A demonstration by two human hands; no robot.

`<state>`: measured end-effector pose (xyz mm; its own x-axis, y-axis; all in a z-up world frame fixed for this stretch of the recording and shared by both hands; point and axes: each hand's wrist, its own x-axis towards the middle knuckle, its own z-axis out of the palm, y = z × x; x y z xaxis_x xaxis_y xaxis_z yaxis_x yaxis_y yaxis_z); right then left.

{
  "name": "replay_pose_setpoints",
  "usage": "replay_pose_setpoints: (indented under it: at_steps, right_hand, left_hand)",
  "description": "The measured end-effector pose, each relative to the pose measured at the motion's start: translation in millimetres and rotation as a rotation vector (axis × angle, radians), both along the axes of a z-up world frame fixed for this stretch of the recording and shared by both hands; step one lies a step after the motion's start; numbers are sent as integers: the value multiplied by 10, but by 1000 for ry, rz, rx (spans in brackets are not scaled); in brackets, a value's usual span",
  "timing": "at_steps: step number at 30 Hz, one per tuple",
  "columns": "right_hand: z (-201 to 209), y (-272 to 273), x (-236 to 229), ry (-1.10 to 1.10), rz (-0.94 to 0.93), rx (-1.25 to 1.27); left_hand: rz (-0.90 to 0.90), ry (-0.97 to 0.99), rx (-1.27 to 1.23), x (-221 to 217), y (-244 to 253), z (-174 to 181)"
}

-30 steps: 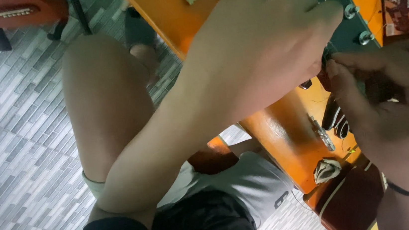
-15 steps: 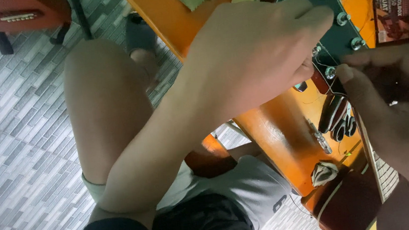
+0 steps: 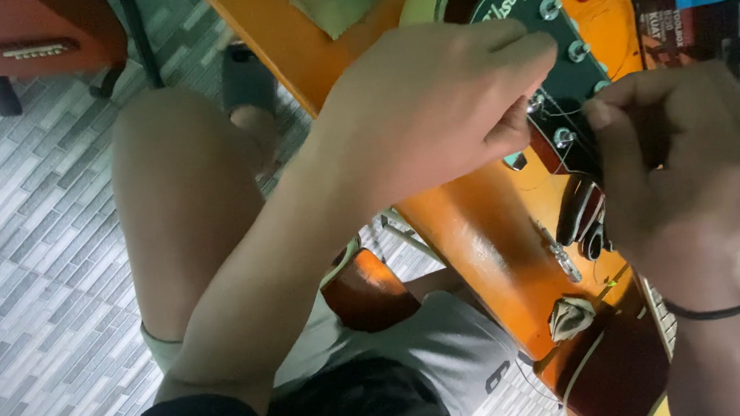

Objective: Restringing an acoustic guitar by threading strings through the bridge and tuning pegs.

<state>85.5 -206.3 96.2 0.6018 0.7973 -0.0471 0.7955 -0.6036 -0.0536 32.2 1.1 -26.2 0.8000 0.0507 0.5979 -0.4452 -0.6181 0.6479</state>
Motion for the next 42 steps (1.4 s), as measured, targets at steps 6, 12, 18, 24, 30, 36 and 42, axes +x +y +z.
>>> replay_pose_setpoints:
  at_steps: [6,12,18,24,30,36,42]
  right_hand:
    - [134,135,-13,44,-31,-68]
    - [226,240,-38,106,-91,-79]
    - [195,266,-61,97,-88,-52]
    - [134,267,-99,45,-30,-24]
    - [104,223,-177,-82,-61,-52]
    - [100,271,-263,-82,-101,-59]
    - [111,349,-279,-51,-81,-117]
  left_hand:
    - [-17,4,16,-34,36,-3]
    - [-85,6,-34,-65,142,1]
    - [-42,5,-46,-50,97,-23]
    - [-48,20,-53,-32,73,-31]
    - [-30,4,-38,-45,82,-12]
    - [-49,19,-58,-36,77,-16]
    - [-61,0,-66,-51,86,-17]
